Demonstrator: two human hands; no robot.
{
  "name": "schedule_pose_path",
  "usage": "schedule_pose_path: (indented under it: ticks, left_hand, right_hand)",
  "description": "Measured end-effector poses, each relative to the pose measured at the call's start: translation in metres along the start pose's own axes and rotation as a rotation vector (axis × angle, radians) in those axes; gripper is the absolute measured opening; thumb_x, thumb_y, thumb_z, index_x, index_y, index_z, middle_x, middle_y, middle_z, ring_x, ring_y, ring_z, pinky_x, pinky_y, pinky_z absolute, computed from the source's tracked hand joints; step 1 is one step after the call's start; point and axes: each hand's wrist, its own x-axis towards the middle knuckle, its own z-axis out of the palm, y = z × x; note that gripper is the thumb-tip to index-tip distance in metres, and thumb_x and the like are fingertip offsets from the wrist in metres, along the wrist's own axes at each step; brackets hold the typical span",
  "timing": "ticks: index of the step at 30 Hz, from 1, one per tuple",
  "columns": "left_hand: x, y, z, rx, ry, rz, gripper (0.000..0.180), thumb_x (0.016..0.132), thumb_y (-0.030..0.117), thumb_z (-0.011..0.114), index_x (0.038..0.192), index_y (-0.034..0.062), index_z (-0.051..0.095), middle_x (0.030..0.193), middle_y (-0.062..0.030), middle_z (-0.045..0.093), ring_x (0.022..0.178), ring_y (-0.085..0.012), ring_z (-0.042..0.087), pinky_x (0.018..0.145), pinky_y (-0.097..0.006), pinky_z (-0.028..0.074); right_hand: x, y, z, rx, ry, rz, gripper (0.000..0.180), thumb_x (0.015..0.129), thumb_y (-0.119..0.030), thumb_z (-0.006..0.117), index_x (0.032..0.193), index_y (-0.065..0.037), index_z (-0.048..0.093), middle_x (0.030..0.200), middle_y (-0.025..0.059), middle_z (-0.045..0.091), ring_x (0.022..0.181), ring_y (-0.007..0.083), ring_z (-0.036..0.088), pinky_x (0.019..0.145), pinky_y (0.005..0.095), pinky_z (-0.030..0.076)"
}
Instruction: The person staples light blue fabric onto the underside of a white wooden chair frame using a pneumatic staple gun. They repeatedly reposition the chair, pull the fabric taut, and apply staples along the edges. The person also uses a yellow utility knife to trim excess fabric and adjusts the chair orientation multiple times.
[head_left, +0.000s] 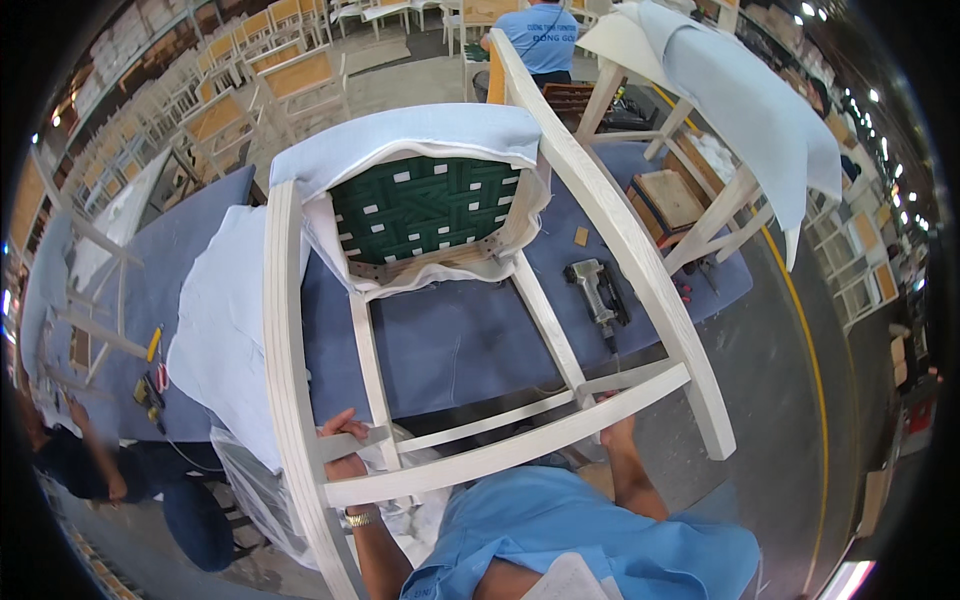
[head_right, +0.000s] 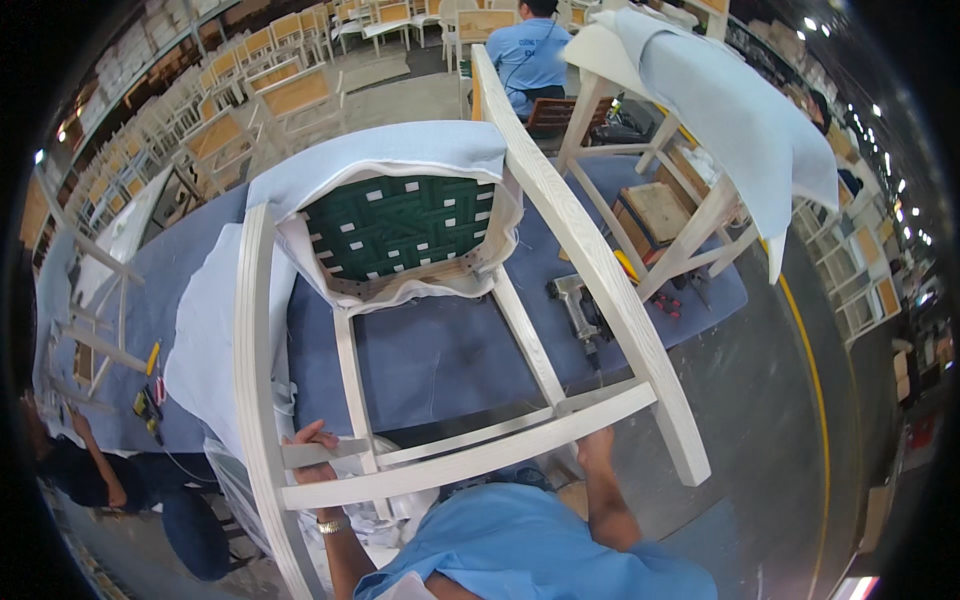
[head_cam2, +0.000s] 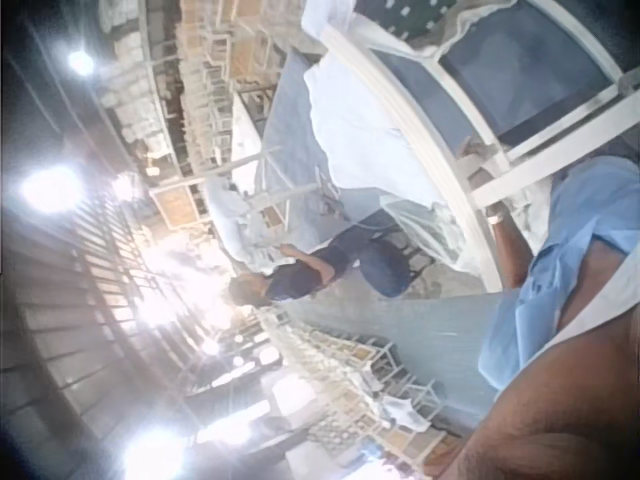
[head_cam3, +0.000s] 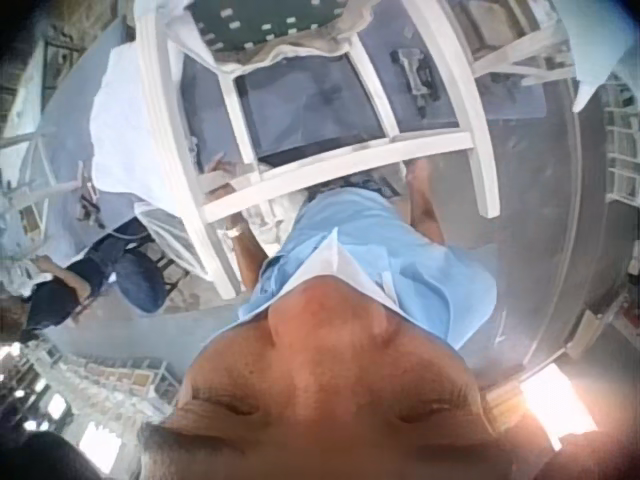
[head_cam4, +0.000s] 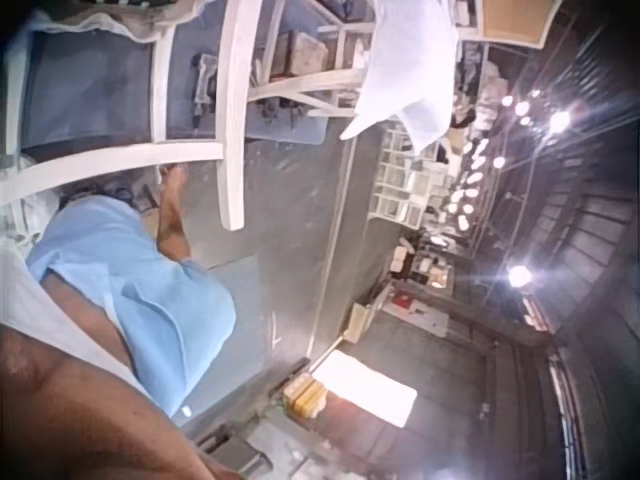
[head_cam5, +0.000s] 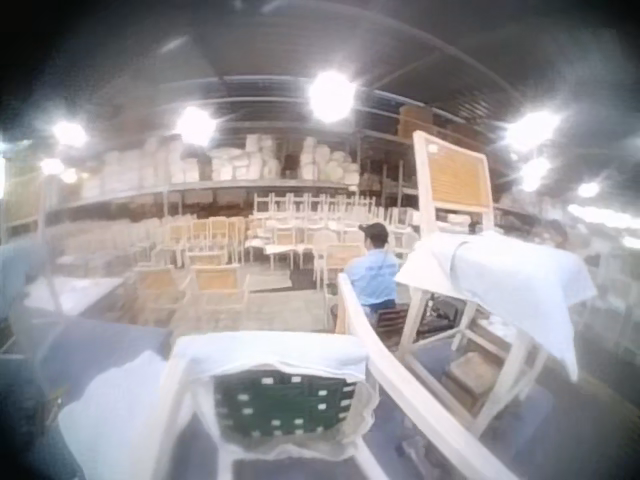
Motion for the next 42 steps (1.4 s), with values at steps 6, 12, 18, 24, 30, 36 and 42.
schedule_pose_path:
  ticks: [6,12,18,24,30,36,42]
  left_hand:
    - [-0.004,0.035,-0.058,-0.054,0.02,-0.128,0.062,0.108,0.049,0.038,0.132,-0.0045,0.058,0.12,-0.0172,0.068,0.112,-0.0241,0.064,0.101,-0.038,0.049]
    - [0.01,0.16,-0.052,0.172,-0.08,-0.108,0.071,0.103,0.046,0.055,0.15,-0.0053,0.038,0.134,-0.0179,0.06,0.119,-0.0248,0.062,0.104,-0.039,0.048]
    - [0.02,0.2,0.064,0.418,-0.255,-0.27,0.094,0.09,0.045,0.067,0.161,0.0055,0.02,0.132,-0.0292,0.059,0.112,-0.0413,0.067,0.1,-0.045,0.051]
    - [0.008,0.187,0.048,0.288,-0.138,-0.249,0.083,0.094,0.037,0.059,0.16,0.0018,0.023,0.114,-0.0266,0.068,0.11,-0.0341,0.068,0.104,-0.045,0.048]
    - [0.009,0.165,0.046,0.152,-0.096,-0.129,0.082,0.094,0.042,0.058,0.157,-0.0028,0.029,0.111,-0.0208,0.069,0.093,-0.0251,0.069,0.099,-0.038,0.049]
    - [0.006,0.163,0.041,0.121,-0.09,-0.074,0.076,0.093,0.038,0.054,0.155,-0.0016,0.036,0.113,-0.0205,0.069,0.093,-0.021,0.071,0.08,-0.03,0.053]
    - [0.001,0.169,0.045,0.141,-0.088,-0.102,0.075,0.093,0.04,0.054,0.155,0.0007,0.038,0.093,-0.0188,0.072,0.088,-0.0197,0.071,0.073,-0.026,0.053]
  right_hand:
    - [0.113,-0.003,-0.007,-0.88,-0.08,-0.71,0.03,0.092,-0.029,0.071,0.104,-0.001,0.069,0.082,0.0082,0.067,0.074,0.0167,0.061,0.068,0.0372,0.051]
    - [0.215,-0.038,0.059,-1.423,-0.064,-1.207,0.048,0.08,-0.022,0.079,0.12,0.0,0.066,0.102,0.019,0.071,0.091,0.0307,0.07,0.082,0.0422,0.055]
    - [0.205,0.001,0.126,-1.629,0.059,-1.06,0.058,0.081,-0.023,0.079,0.131,-0.001,0.059,0.121,0.0238,0.065,0.121,0.0422,0.06,0.104,0.0486,0.047]
    - [0.169,-0.066,0.109,-1.621,-0.14,-0.882,0.058,0.071,-0.019,0.079,0.123,0.0,0.062,0.117,0.0237,0.066,0.115,0.042,0.062,0.099,0.0477,0.048]
    - [0.116,-0.075,-0.026,-1.235,-0.077,-0.846,0.054,0.077,-0.023,0.076,0.121,0.003,0.058,0.119,0.024,0.064,0.114,0.0341,0.062,0.096,0.0417,0.049]
    - [-0.028,-0.053,-0.153,-1.192,0.07,-0.59,0.042,0.075,-0.011,0.074,0.111,0.003,0.057,0.102,0.0192,0.064,0.096,0.0324,0.063,0.088,0.0413,0.049]
    - [-0.188,-0.028,-0.159,-1.286,-0.149,-0.359,0.042,0.075,-0.013,0.074,0.112,0.001,0.06,0.092,0.0154,0.067,0.084,0.0266,0.066,0.078,0.0391,0.052]
